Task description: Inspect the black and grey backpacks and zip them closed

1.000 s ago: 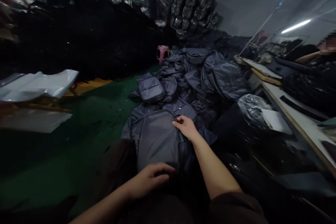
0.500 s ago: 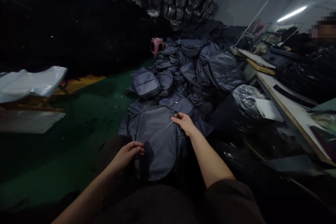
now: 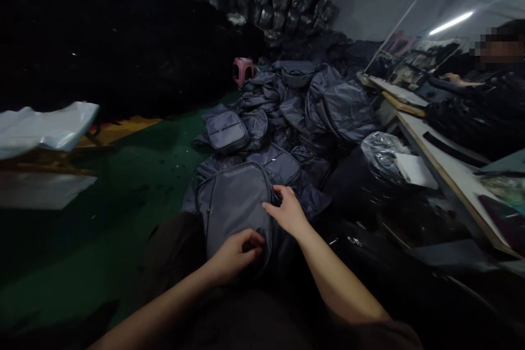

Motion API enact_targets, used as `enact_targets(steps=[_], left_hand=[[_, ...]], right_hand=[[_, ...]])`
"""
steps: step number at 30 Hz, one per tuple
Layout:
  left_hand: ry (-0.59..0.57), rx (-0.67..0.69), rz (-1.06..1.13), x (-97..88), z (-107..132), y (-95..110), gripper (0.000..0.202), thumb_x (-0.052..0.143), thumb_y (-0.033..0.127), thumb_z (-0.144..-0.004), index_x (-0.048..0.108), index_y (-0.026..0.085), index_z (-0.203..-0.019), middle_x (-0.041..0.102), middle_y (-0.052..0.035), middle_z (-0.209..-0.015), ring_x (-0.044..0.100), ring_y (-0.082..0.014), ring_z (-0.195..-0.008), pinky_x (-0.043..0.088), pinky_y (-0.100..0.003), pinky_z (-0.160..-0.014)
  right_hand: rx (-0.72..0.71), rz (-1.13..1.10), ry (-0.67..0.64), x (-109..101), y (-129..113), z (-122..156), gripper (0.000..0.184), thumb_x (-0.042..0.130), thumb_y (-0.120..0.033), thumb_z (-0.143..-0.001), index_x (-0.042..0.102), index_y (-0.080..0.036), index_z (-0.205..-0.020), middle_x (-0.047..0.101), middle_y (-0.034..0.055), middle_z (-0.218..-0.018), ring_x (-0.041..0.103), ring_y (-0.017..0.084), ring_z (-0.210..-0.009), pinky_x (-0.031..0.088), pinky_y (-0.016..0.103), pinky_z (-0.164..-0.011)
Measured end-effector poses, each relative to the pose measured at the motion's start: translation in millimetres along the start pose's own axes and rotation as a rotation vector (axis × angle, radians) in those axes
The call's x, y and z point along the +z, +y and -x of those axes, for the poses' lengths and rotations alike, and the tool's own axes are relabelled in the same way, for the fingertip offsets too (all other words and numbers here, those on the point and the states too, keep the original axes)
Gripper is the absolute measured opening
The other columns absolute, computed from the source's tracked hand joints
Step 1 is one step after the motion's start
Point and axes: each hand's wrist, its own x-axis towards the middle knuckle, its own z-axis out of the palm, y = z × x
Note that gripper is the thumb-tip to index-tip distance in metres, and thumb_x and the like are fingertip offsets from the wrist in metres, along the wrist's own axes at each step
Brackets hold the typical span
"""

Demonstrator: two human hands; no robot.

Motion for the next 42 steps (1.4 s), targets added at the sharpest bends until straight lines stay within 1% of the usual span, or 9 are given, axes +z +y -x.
enact_targets(steps=[2,5,8,12,17,21,27,36,42], left_hand=[[-0.016,-0.024,0.043,-0.3,-1.7,-2.1,0.02,0.056,0.018,-0.072,0.059,0.018,-0.091,0.063,-0.0002,-0.081,0.06,-0.0138,-0.072,0.048,-0.025,-0.066],[0.002,-0.06,0.127,-1.4,-6.3,-5.2,0.019,0.057,0.022,-0.074,0.056,0.017,-0.092,0.062,0.0002,-0.078,0.06,-0.0127,-0.062,0.049,-0.025,-0.058],[0.073,-0.047,0.137,-2.1,-14.9,-3.0,0.018,0.056,0.023,-0.077,0.055,0.016,-0.093,0.062,-0.0023,-0.085,0.062,-0.0129,-0.066,0.051,-0.026,-0.062],[0.173,-0.037,0.136,-5.4,-34.0,8.6,0.022,0.055,0.024,-0.079,0.055,0.015,-0.099,0.062,-0.0056,-0.093,0.064,-0.0145,-0.078,0.052,-0.028,-0.07],[0.223,-0.128,0.068,-7.8,-63.3,18.9,0.025,0.064,0.036,-0.072,0.061,0.013,-0.081,0.063,-0.0044,-0.065,0.061,-0.0166,-0.054,0.048,-0.027,-0.05],[0.217,-0.185,0.062,-7.1,-77.0,22.7,0.02,0.066,0.032,-0.069,0.059,0.013,-0.071,0.058,-0.0016,-0.052,0.059,-0.0155,-0.047,0.044,-0.024,-0.044],[0.143,-0.192,0.177,-15.6,-72.1,28.7,0.013,0.061,0.025,-0.074,0.054,0.015,-0.072,0.062,-0.0016,-0.06,0.063,-0.0137,-0.053,0.05,-0.025,-0.053],[0.194,-0.128,0.288,-25.5,-73.0,21.6,0.014,0.06,0.026,-0.075,0.051,0.016,-0.073,0.064,-0.0022,-0.066,0.065,-0.0143,-0.057,0.051,-0.025,-0.054],[0.176,-0.117,0.347,-28.9,-74.1,18.9,0.018,0.062,0.03,-0.074,0.052,0.015,-0.075,0.064,-0.003,-0.068,0.064,-0.0134,-0.057,0.05,-0.024,-0.053]], right_hand=[[0.015,0.052,-0.032,-3.8,0.3,17.0,0.053,0.07,-0.032,-0.061,0.057,-0.019,-0.111,0.055,0.0073,-0.111,0.054,0.02,-0.091,0.044,0.034,-0.08],[0.111,-0.019,-0.105,-8.0,4.2,32.4,0.049,0.064,-0.029,-0.066,0.054,-0.02,-0.112,0.058,0.0038,-0.102,0.055,0.016,-0.078,0.046,0.032,-0.073],[0.159,-0.18,-0.144,-9.9,8.9,34.7,0.046,0.064,-0.027,-0.066,0.054,-0.02,-0.11,0.059,0.0006,-0.091,0.053,0.015,-0.074,0.044,0.029,-0.071],[0.154,-0.285,-0.16,-10.0,10.5,31.4,0.045,0.067,-0.024,-0.063,0.055,-0.019,-0.107,0.058,0.0,-0.09,0.05,0.013,-0.071,0.042,0.028,-0.07],[0.153,-0.3,-0.157,-6.9,8.4,31.9,0.044,0.066,-0.022,-0.064,0.055,-0.019,-0.107,0.058,-0.0001,-0.092,0.05,0.013,-0.074,0.04,0.027,-0.072],[0.13,-0.273,-0.138,-5.0,10.3,32.6,0.044,0.065,-0.021,-0.065,0.054,-0.018,-0.107,0.058,0.0005,-0.092,0.05,0.013,-0.074,0.04,0.028,-0.072],[0.119,-0.284,-0.151,-5.7,18.0,30.3,0.046,0.066,-0.023,-0.065,0.054,-0.02,-0.109,0.058,0.0016,-0.097,0.051,0.014,-0.076,0.043,0.029,-0.073],[-0.131,0.246,-0.089,-8.5,-6.0,29.0,0.04,0.059,-0.024,-0.074,0.05,-0.019,-0.113,0.051,0.0063,-0.111,0.056,0.017,-0.09,0.046,0.03,-0.08],[-0.273,0.745,-0.132,-16.2,-35.7,28.1,0.016,0.051,-0.026,-0.085,0.055,-0.018,-0.099,0.056,0.0065,-0.096,0.054,0.021,-0.09,0.045,0.031,-0.077]])
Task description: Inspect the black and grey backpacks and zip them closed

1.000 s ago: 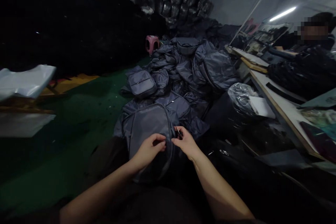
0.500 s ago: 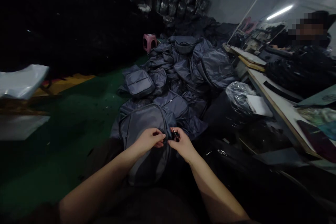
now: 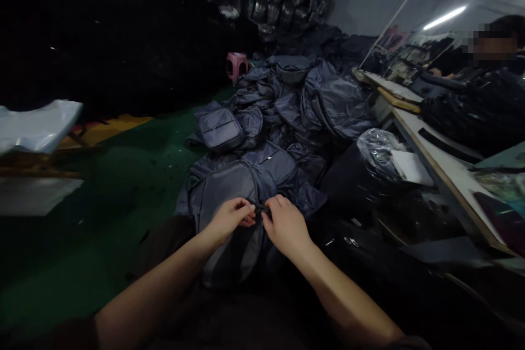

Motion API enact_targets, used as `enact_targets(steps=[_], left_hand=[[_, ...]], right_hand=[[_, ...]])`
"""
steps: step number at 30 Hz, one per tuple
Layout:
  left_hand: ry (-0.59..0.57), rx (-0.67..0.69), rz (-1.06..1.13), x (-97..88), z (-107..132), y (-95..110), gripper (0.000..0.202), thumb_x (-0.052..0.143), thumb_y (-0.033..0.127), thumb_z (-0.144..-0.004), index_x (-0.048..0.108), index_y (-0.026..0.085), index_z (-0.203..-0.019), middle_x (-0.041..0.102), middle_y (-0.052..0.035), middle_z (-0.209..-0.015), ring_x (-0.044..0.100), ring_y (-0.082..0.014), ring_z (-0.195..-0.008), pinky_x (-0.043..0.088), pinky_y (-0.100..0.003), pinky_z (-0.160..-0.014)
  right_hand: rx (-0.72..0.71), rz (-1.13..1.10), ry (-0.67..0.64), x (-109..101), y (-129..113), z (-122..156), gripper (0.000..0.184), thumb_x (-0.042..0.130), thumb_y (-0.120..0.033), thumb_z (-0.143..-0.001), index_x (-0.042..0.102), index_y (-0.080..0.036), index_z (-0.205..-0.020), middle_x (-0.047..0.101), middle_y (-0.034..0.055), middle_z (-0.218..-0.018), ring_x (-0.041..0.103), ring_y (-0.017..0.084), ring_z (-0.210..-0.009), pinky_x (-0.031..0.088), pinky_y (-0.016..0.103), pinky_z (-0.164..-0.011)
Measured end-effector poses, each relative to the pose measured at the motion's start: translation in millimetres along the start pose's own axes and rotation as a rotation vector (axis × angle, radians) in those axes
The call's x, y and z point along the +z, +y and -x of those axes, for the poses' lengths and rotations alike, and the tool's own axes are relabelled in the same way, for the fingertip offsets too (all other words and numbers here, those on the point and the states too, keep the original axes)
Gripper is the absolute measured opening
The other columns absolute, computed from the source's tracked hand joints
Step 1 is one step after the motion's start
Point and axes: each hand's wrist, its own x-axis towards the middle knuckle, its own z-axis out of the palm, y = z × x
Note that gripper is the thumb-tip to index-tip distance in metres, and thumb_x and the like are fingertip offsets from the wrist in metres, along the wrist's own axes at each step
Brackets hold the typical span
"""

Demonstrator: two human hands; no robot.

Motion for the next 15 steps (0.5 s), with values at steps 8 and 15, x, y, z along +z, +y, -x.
enact_targets(steps=[8,15], left_hand=[[0.017,0.002,-0.009,2.1,-1.2,-1.1,0.017,0.061,0.029,-0.075,0.052,0.016,-0.072,0.061,0.0001,-0.062,0.062,-0.012,-0.054,0.048,-0.022,-0.052],[-0.033,0.016,-0.051,-4.6,13.2,2.1,0.015,0.06,0.028,-0.075,0.053,0.016,-0.072,0.061,-0.0006,-0.065,0.062,-0.0135,-0.058,0.048,-0.025,-0.057]], right_hand=[[-0.149,0.393,-0.086,-6.7,-17.6,-14.0,0.009,0.051,-0.021,-0.087,0.059,-0.017,-0.088,0.059,0.0079,-0.088,0.052,0.023,-0.086,0.04,0.033,-0.073],[-0.105,0.198,-0.043,-2.3,-10.6,-10.3,0.015,0.047,-0.024,-0.09,0.06,-0.017,-0.089,0.06,0.0073,-0.088,0.054,0.021,-0.089,0.042,0.03,-0.076]])
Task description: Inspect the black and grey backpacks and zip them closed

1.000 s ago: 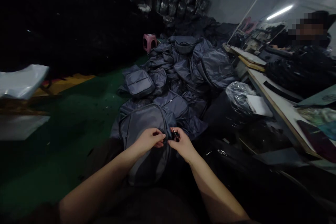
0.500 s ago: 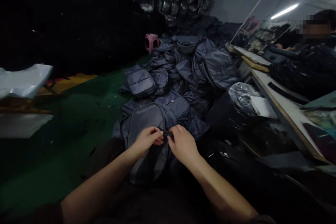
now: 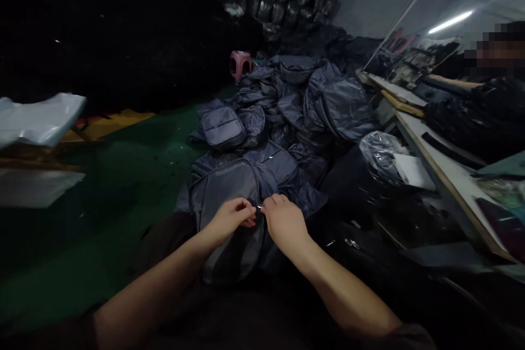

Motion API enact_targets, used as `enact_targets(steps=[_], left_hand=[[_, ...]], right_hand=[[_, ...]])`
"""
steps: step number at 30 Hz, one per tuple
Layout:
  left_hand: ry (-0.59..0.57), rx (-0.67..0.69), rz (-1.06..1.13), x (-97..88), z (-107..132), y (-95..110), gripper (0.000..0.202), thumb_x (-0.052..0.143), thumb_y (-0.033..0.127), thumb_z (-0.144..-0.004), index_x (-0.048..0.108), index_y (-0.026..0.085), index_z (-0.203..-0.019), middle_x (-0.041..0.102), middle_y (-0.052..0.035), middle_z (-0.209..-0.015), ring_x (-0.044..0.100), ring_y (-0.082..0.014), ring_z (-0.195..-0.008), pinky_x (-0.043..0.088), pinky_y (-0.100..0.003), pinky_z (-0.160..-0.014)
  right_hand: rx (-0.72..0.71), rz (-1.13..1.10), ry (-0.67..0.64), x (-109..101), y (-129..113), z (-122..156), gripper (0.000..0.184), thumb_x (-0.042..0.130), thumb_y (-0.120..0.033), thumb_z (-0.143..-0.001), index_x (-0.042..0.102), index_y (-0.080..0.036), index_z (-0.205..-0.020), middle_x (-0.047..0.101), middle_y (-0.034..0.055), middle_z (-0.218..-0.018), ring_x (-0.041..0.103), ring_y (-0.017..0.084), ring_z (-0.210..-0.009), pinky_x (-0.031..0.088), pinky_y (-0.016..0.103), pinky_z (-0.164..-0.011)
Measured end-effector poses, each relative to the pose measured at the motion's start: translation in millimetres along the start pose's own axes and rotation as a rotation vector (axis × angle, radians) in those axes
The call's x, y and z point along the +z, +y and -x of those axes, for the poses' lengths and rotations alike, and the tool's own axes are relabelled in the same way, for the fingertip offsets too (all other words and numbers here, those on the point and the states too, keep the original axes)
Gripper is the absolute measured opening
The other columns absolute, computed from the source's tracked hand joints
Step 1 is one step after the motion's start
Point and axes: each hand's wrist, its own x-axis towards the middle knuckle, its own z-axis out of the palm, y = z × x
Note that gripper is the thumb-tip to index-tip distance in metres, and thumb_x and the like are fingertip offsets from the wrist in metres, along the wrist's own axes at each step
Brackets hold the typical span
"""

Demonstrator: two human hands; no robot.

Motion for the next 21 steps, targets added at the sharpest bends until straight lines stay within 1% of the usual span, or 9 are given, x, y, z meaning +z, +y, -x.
enact_targets(steps=[2,3,6,8,10,12,17,21], left_hand=[[-0.066,0.02,-0.045,-4.8,13.4,-1.2,0.013,0.063,0.026,-0.071,0.056,0.016,-0.071,0.063,-0.0016,-0.067,0.062,-0.0147,-0.064,0.048,-0.026,-0.063],[-0.105,0.052,-0.094,-7.1,20.7,-2.3,0.011,0.065,0.023,-0.07,0.057,0.016,-0.071,0.064,-0.0024,-0.071,0.062,-0.0152,-0.069,0.047,-0.026,-0.066],[-0.186,0.209,-0.304,-10.5,39.5,-6.6,0.006,0.064,0.018,-0.068,0.058,0.017,-0.067,0.065,-0.0029,-0.086,0.059,-0.0149,-0.082,0.043,-0.026,-0.076],[-0.19,0.293,-0.401,-9.0,46.2,-9.4,0.006,0.062,0.016,-0.068,0.057,0.018,-0.066,0.064,-0.0017,-0.087,0.057,-0.0142,-0.084,0.042,-0.025,-0.077],[-0.173,0.337,-0.441,-5.3,48.2,-11.5,0.007,0.061,0.014,-0.067,0.055,0.018,-0.066,0.063,-0.0007,-0.085,0.056,-0.0134,-0.082,0.041,-0.024,-0.077],[-0.141,0.352,-0.471,-0.8,47.4,-13.1,0.007,0.06,0.014,-0.067,0.055,0.019,-0.066,0.063,-0.0005,-0.083,0.056,-0.0132,-0.08,0.041,-0.024,-0.075],[-0.047,0.288,-0.52,7.1,44.1,-16.3,0.003,0.059,0.017,-0.065,0.057,0.019,-0.065,0.06,0.0006,-0.072,0.053,-0.0134,-0.069,0.039,-0.023,-0.064],[-0.052,0.248,-0.489,8.8,43.6,-18.6,0.004,0.058,0.017,-0.063,0.055,0.019,-0.065,0.059,0.0014,-0.066,0.052,-0.0124,-0.062,0.037,-0.022,-0.056]], right_hand=[[0.036,-0.173,0.018,-0.6,5.3,5.3,0.013,0.05,-0.026,-0.089,0.06,-0.018,-0.094,0.06,0.0058,-0.091,0.055,0.019,-0.091,0.043,0.028,-0.077],[0.055,-0.253,0.016,-1.6,7.8,8.3,0.013,0.053,-0.026,-0.088,0.059,-0.019,-0.096,0.06,0.0049,-0.092,0.055,0.018,-0.091,0.043,0.027,-0.077],[0.078,-0.409,-0.042,-7.7,12.5,17.8,0.013,0.058,-0.028,-0.085,0.06,-0.02,-0.096,0.06,0.0032,-0.092,0.056,0.017,-0.088,0.044,0.027,-0.076],[0.048,-0.448,-0.098,-14.1,12.6,23.8,0.012,0.058,-0.028,-0.085,0.06,-0.021,-0.094,0.06,0.0027,-0.091,0.056,0.016,-0.086,0.044,0.027,-0.076],[0.001,-0.445,-0.157,-21.4,10.9,29.3,0.011,0.058,-0.028,-0.085,0.061,-0.021,-0.093,0.06,0.0023,-0.09,0.056,0.016,-0.085,0.043,0.027,-0.075],[-0.033,-0.407,-0.206,-28.3,8.3,33.7,0.01,0.057,-0.027,-0.086,0.061,-0.021,-0.093,0.06,0.002,-0.089,0.056,0.016,-0.084,0.042,0.026,-0.074],[-0.087,-0.262,-0.282,-38.7,1.9,39.1,0.01,0.055,-0.026,-0.086,0.062,-0.021,-0.092,0.06,0.0015,-0.085,0.056,0.016,-0.082,0.04,0.026,-0.07],[-0.136,-0.159,-0.316,-40.8,-3.6,38.6,0.01,0.054,-0.025,-0.086,0.062,-0.021,-0.091,0.06,0.0023,-0.084,0.056,0.017,-0.081,0.039,0.027,-0.068]])
